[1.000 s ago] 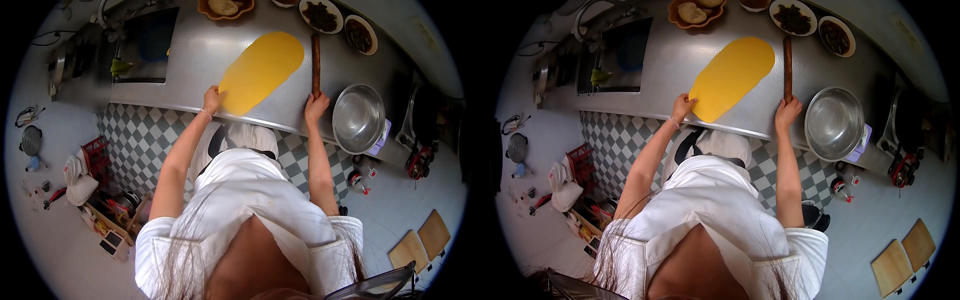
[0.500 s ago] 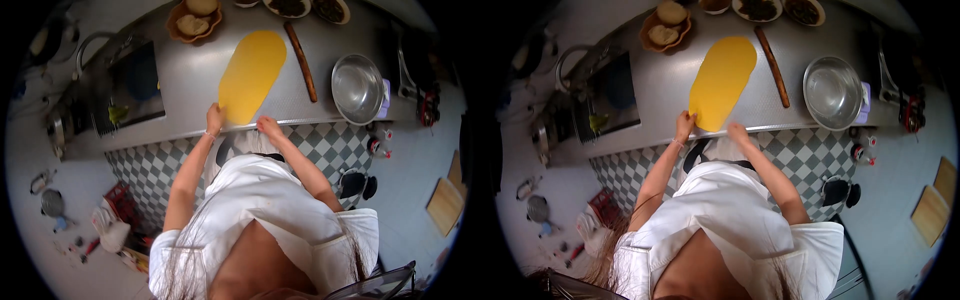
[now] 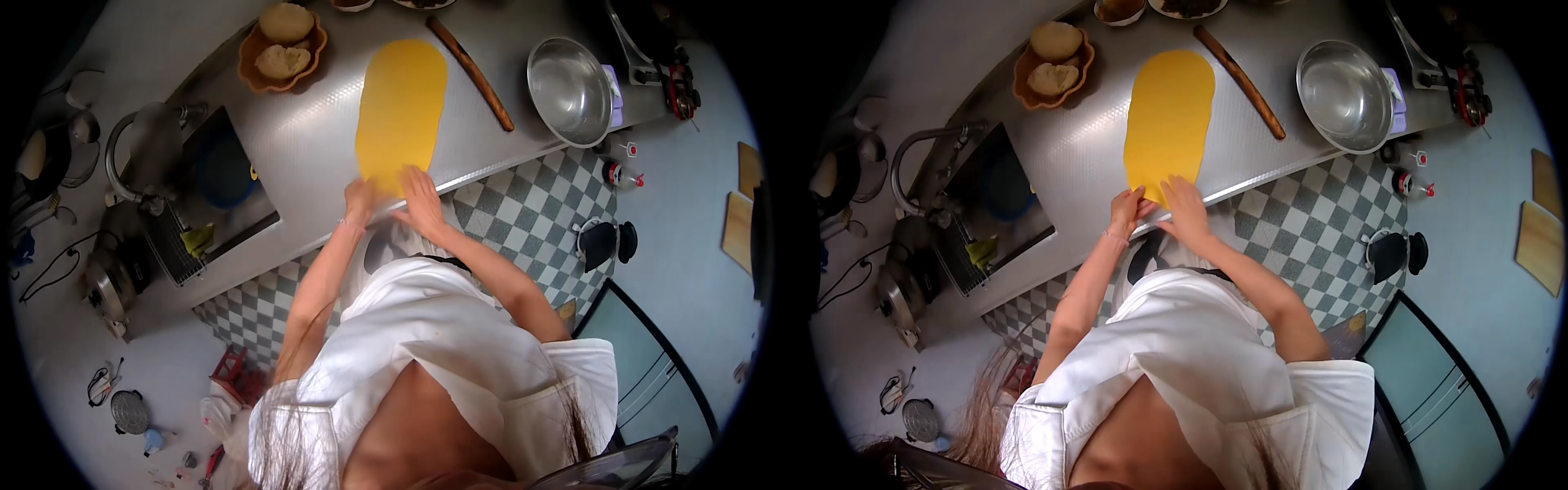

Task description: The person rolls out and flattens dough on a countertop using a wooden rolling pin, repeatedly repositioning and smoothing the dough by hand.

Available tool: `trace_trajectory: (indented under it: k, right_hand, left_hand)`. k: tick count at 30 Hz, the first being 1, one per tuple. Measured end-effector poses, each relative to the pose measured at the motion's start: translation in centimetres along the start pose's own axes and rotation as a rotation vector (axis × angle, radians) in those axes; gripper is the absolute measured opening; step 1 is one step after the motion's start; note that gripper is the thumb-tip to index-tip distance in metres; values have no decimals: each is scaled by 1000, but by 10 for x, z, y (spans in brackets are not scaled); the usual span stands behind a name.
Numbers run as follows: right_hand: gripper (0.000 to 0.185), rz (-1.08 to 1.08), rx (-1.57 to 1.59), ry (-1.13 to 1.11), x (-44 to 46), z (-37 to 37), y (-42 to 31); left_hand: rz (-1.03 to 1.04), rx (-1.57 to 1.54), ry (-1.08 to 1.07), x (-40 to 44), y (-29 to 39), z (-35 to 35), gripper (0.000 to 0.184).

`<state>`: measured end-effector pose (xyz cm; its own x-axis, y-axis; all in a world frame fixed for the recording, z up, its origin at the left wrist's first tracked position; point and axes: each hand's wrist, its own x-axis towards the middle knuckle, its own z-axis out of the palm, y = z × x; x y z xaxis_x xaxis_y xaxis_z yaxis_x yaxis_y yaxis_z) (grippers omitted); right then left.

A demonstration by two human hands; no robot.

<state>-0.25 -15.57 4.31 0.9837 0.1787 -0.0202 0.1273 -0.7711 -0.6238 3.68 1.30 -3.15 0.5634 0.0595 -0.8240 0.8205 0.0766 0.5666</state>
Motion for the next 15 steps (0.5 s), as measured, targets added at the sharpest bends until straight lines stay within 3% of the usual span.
trace_trajectory:
  k: [2, 6, 11, 14, 15]
  right_hand:
    - [52, -49, -96, 50, 5, 21, 3]
    - [33, -16, -30, 164, 11, 46, 27]
    - [19, -36, 128, 278, 15, 41, 30]
    - [20, 167, 184, 41, 28, 18, 28]
    - [20, 179, 185, 0, 32, 14, 29]
  left_hand:
    - [60, 61, -110, 3, 2, -4, 16]
    - [316, 228, -151, 33, -29, -16, 17]
    - [37, 189, -111, -17, 32, -8, 19]
    - [579, 822, 160, -39, 42, -12, 24]
    - [818, 896, 189, -46, 57, -8, 26]
